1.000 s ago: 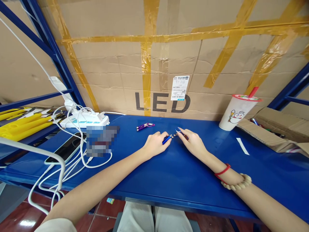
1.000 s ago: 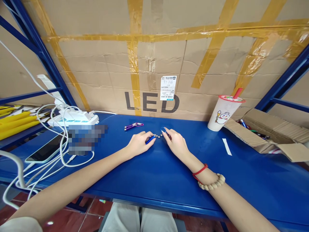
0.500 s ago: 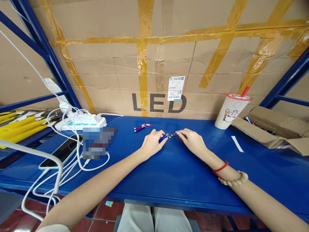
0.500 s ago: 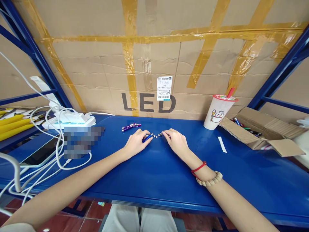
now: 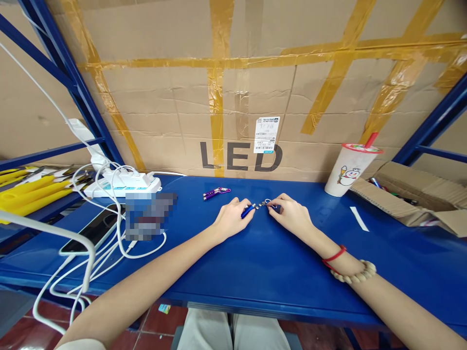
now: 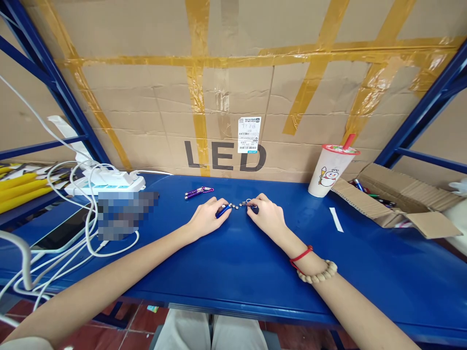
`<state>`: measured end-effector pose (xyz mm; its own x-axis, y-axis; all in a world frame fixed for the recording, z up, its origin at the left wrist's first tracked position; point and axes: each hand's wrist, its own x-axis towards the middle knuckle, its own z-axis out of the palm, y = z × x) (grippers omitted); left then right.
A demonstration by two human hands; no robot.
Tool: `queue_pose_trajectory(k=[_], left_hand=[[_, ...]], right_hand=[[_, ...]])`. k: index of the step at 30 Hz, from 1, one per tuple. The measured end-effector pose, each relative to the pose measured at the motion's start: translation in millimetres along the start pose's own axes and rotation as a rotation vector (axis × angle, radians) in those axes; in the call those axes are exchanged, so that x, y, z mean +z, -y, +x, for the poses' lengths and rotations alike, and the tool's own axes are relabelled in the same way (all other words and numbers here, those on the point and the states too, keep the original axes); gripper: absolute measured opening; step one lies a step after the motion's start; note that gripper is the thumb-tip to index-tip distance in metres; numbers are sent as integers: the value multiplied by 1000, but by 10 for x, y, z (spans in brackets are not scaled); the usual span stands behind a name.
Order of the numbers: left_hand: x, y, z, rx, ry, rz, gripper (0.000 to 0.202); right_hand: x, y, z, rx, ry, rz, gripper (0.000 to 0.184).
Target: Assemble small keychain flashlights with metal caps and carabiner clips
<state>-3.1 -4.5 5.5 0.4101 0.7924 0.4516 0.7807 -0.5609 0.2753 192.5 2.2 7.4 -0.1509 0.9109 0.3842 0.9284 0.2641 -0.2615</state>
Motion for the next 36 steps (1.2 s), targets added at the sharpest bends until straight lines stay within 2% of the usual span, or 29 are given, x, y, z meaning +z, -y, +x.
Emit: queue_pose_trajectory(k=[6,13,17,23,27,31,36], left_hand=[[6,-2,-2,30,16,17,27],[5,-12,-4,89,11,91,29],[7,-2,-3,151,22,109,28],[13,18,3,201,71,96,30],[6,23,17,224,146,79,30],[-5,11,24,128,135,96,30],[1,22,35,84,106,35,23]], right_hand=[[45,-21,-6,-11,3,38,16],[43,117,-18,-157,-125,519,26],[41,175,-42,-222,-67,654,26],[108,110,-22,-196,-75,771,21],[101,112,-15,-212,-84,770,20],[67,113,-6,-179,-103,712,22],[31,27,0,-152,-108,336,17]])
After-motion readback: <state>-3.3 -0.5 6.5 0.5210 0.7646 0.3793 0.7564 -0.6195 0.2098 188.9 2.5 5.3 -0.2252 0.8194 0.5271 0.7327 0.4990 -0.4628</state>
